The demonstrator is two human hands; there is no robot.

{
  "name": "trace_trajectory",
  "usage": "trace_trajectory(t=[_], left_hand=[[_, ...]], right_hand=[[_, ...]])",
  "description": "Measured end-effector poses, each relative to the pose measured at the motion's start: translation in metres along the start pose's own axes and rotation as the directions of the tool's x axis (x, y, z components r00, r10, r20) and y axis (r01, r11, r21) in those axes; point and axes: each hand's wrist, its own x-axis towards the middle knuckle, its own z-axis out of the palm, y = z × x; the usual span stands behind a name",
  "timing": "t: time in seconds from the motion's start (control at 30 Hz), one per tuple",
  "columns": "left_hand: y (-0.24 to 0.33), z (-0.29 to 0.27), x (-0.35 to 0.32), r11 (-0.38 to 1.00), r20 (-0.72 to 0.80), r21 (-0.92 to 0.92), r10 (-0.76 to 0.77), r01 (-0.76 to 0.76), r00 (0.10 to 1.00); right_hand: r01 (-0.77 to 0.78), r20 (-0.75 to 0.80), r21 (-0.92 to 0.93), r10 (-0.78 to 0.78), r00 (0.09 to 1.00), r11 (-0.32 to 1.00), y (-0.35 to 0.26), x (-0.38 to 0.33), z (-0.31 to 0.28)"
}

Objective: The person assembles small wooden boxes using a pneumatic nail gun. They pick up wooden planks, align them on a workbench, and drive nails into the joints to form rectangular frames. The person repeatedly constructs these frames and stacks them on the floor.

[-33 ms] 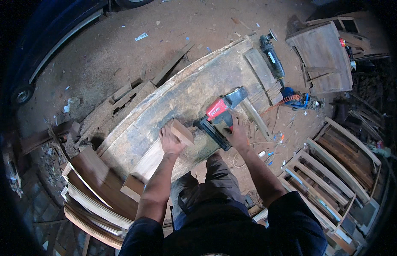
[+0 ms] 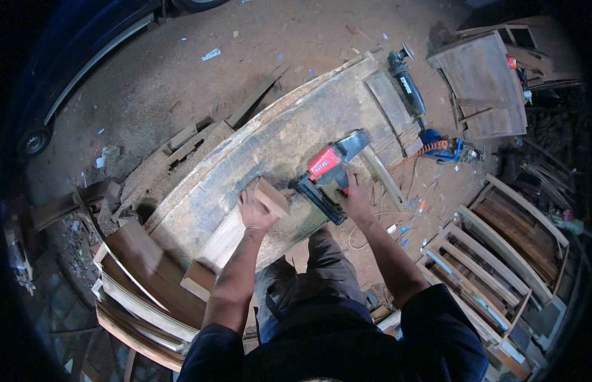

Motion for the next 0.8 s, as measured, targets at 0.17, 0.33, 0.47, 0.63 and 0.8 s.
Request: trace_trajectory(t=[0.17, 0.33, 0.47, 0.63, 0.8], left_hand=[[-0.001, 0.003, 0.001, 1.000, -0.016, -0.012, 0.013, -0.013, 1.000], [0.001, 0.005, 0.004, 0.998, 0.015, 0.065, -0.008, 0.007, 1.000], [-0.004, 0.008, 0.002, 0.998, -0.008, 0.062, 0.032, -0.032, 0.999], [-0.006, 0.014, 0.003, 0.983, 0.078, 0.180, -0.039, 0.024, 0.996], [-0.002, 0.013, 0.004, 0.980, 0.034, 0.198, -0.017, 0.010, 0.999]], right_hand=[[-0.072, 0.229, 0.156, 0.035, 0.973, 0.985, 0.035, 0.032, 0.009], [-0.534, 0.635, 0.366, 0.215, 0.742, 0.762, 0.026, 0.045, -0.008], [-0.813, 0.825, 0.390, 0.227, 0.517, 0.432, -0.008, 0.060, -0.032], [-0.875, 0.902, 0.335, 0.150, 0.405, 0.349, -0.025, 0.079, -0.045], [-0.914, 0.938, 0.304, 0.082, 0.336, 0.269, -0.006, 0.081, -0.038]])
